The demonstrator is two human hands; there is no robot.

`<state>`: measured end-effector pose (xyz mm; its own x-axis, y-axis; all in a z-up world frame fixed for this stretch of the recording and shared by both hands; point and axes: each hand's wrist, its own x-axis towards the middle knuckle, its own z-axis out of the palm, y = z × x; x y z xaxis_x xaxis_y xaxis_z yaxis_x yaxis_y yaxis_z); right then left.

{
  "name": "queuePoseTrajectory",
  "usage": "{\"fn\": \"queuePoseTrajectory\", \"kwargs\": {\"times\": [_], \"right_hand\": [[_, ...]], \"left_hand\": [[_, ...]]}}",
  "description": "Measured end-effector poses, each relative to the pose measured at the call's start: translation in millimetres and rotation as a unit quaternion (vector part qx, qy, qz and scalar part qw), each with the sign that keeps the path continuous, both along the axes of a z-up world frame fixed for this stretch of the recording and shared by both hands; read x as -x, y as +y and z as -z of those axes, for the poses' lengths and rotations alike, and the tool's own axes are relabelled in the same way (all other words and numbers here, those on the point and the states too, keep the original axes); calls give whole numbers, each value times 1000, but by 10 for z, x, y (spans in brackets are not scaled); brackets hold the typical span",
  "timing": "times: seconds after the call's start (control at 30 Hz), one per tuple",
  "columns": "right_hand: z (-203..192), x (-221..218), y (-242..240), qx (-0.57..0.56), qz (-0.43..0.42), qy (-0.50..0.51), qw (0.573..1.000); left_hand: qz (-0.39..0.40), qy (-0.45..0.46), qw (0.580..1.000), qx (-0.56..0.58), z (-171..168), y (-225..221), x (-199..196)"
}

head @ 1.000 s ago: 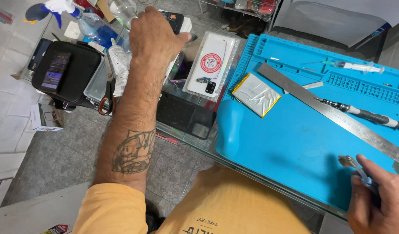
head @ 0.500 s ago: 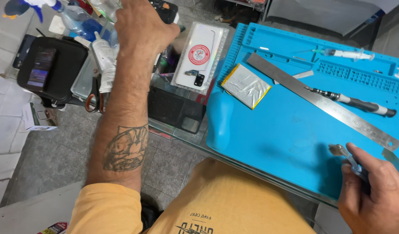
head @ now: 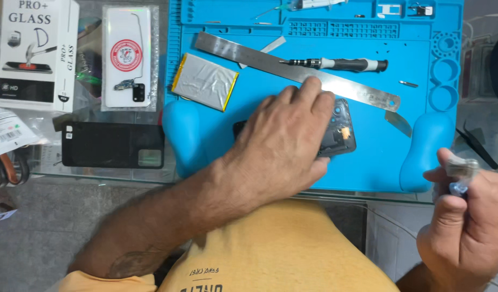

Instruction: The person cleans the inside of a disassembled smartphone frame using a toothbrush and a small metal tool. They scrub the edges and camera area of the frame, then use the metal tool to scrape out residue from the corners and crevices.

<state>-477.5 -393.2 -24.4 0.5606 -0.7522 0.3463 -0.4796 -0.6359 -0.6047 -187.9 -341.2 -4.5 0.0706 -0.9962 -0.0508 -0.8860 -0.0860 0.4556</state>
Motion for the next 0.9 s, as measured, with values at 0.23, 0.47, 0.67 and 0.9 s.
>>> {"fn": "queuePoseTrajectory", "kwargs": {"times": [0.23,0.47,0.67,0.9], "right_hand": [[374,505,-7,-16,64,-27,997],[435,654,-57,66,-16,101,993],[368,474,-72,85,-116,101,984],[271,57,120,60,-129,174,974]], "left_hand": [[62,-44,995,63,269,-98,200],[17,82,996,-12,123,494,-290],[-19,117,992,34,305,854,-478],[10,132,990,41,361,768,-626]]}}
